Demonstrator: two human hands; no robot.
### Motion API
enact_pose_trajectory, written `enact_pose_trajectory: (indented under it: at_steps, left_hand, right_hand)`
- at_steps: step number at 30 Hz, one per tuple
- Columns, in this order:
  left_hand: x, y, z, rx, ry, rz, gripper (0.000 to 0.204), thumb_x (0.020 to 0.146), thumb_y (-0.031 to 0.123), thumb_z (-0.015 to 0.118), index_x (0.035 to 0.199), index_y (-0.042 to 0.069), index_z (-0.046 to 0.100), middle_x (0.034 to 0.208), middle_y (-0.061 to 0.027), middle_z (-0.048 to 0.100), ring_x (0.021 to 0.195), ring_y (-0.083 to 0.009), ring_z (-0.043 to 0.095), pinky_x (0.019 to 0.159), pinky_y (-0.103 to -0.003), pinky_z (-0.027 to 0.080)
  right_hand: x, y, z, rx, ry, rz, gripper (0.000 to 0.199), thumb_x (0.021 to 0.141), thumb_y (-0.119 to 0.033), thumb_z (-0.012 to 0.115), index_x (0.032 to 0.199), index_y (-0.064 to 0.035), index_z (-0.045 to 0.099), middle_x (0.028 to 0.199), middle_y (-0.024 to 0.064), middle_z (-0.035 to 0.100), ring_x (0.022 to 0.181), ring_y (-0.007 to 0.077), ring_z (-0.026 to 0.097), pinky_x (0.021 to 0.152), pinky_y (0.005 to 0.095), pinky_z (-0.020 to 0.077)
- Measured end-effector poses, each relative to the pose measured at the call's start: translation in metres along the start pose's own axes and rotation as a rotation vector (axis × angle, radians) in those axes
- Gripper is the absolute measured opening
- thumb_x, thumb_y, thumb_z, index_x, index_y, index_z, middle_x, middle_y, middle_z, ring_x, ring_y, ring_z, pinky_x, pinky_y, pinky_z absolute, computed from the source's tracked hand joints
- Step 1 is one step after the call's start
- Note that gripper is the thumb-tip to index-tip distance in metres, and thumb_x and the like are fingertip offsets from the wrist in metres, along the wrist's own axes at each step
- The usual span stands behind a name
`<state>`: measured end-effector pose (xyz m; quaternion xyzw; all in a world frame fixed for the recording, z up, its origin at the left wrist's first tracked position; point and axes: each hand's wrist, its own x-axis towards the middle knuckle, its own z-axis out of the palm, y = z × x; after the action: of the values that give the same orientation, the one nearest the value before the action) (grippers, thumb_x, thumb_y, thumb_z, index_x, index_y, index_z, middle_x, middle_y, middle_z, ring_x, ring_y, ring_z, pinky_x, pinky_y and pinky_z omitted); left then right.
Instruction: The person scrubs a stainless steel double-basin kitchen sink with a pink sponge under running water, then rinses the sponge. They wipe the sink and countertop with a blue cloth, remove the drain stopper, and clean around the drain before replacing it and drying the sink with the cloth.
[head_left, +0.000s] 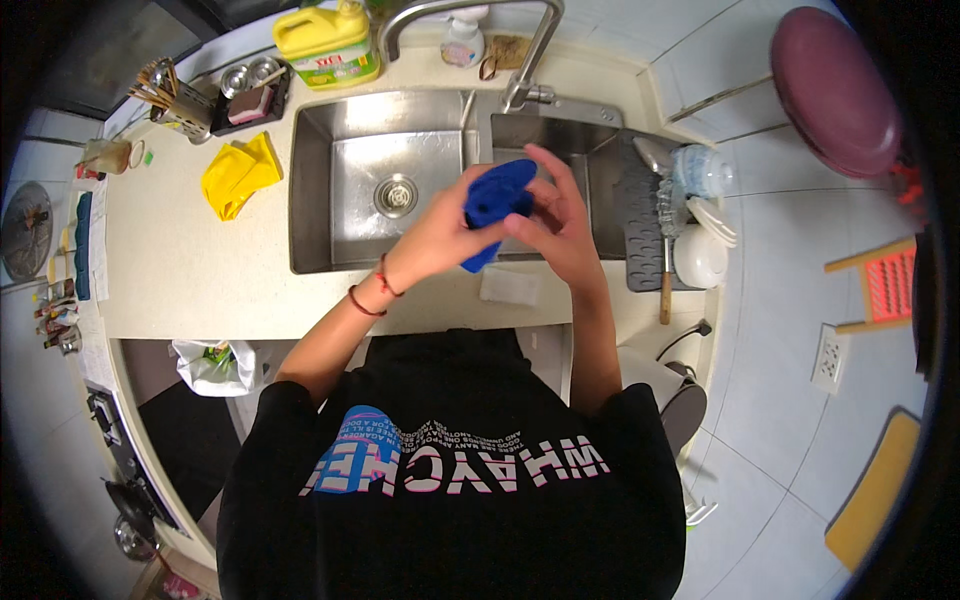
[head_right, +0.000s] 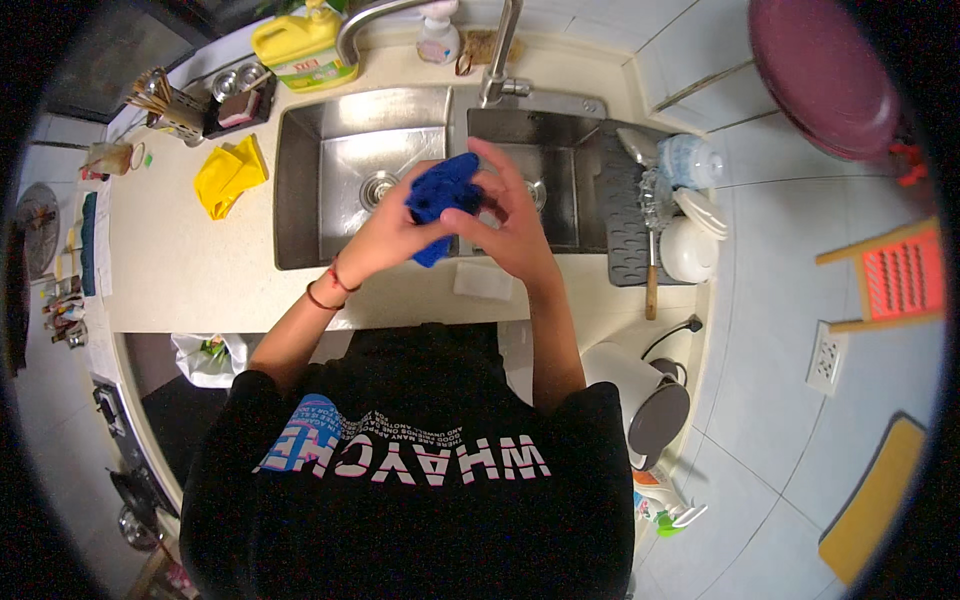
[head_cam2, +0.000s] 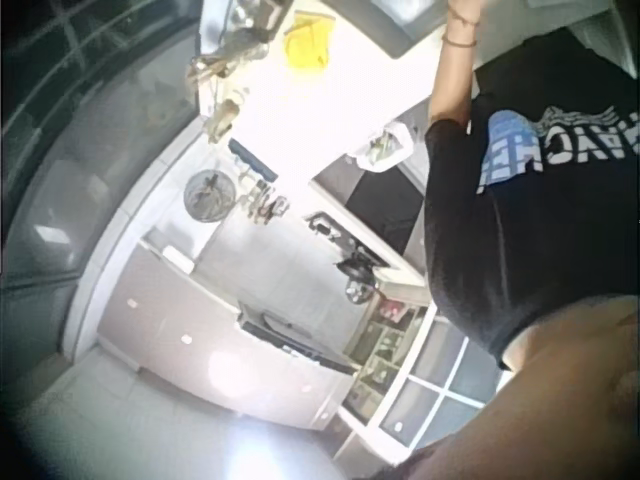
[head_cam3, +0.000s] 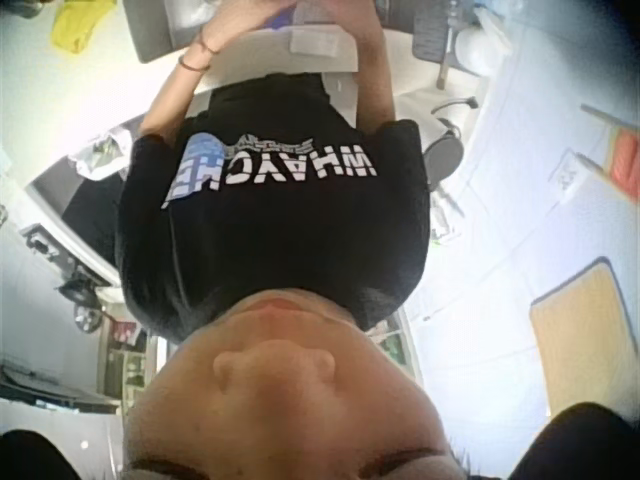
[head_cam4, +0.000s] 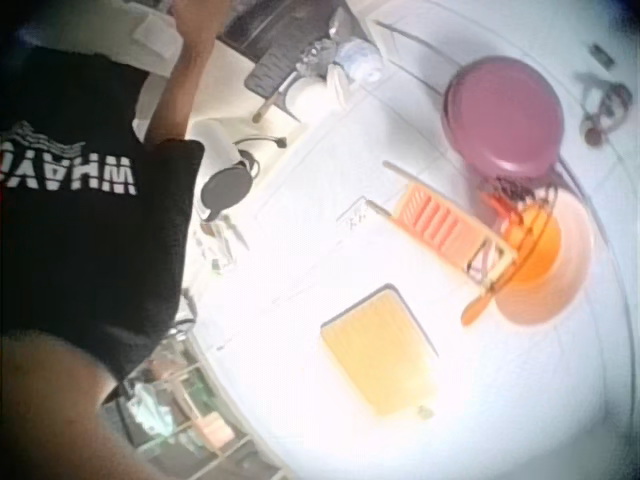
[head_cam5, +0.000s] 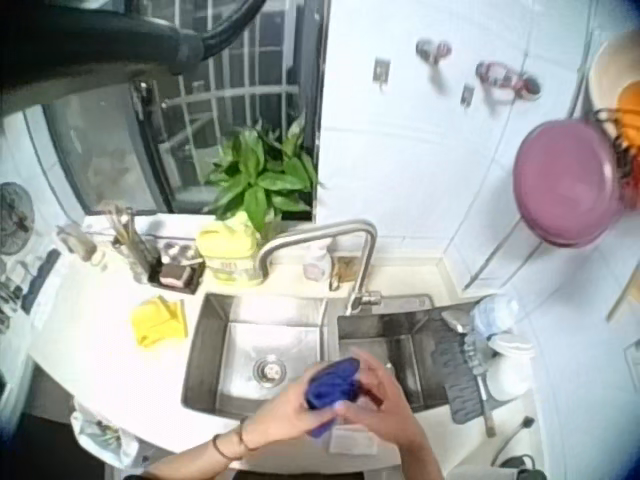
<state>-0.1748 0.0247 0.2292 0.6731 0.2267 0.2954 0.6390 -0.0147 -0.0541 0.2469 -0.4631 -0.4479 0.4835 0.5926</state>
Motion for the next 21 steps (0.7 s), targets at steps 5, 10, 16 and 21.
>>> enact_pose_trajectory:
  at_steps: [5,10,16,21]
  left_hand:
    - [-0.004,0.032,-0.029,-0.493,-0.042,-0.365,0.041,0.097,0.03,0.057,0.13,0.006,0.052,0.11,-0.0032,0.064,0.091,-0.0117,0.062,0.078,-0.029,0.052]
    - [-0.008,0.066,-0.039,-0.666,0.003,-0.411,0.049,0.099,0.044,0.048,0.13,0.006,0.05,0.116,-0.0093,0.064,0.097,-0.0201,0.067,0.08,-0.038,0.057]
    - [0.013,0.148,-0.062,0.105,-0.103,-0.294,0.05,0.098,0.047,0.047,0.116,0.003,0.061,0.105,-0.0025,0.066,0.084,-0.0096,0.061,0.076,-0.026,0.049]
    - [0.03,0.193,-0.068,0.261,-0.072,-0.07,0.044,0.097,0.04,0.053,0.104,-0.001,0.066,0.092,-0.0006,0.067,0.081,-0.0074,0.058,0.072,-0.024,0.047]
  right_hand:
    - [-0.011,-0.025,0.024,0.039,0.173,-0.162,0.076,0.078,0.001,0.075,0.141,-0.0048,0.034,0.113,0.0061,0.06,0.095,0.0131,0.059,0.08,0.0255,0.0477]
    - [-0.02,-0.002,0.043,0.129,0.424,-0.154,0.05,0.092,-0.018,0.062,0.136,-0.004,0.043,0.117,0.0096,0.059,0.101,0.0174,0.06,0.088,0.0292,0.0487]
    - [-0.022,0.024,0.055,0.306,0.13,0.097,0.047,0.085,-0.018,0.072,0.126,-0.0009,0.055,0.107,0.0054,0.064,0.093,0.0124,0.062,0.082,0.0269,0.0497]
    - [-0.02,0.027,0.061,0.113,0.008,0.132,0.029,0.079,-0.014,0.078,0.101,0.0005,0.067,0.093,0.0049,0.069,0.086,0.0105,0.063,0.077,0.0258,0.0502]
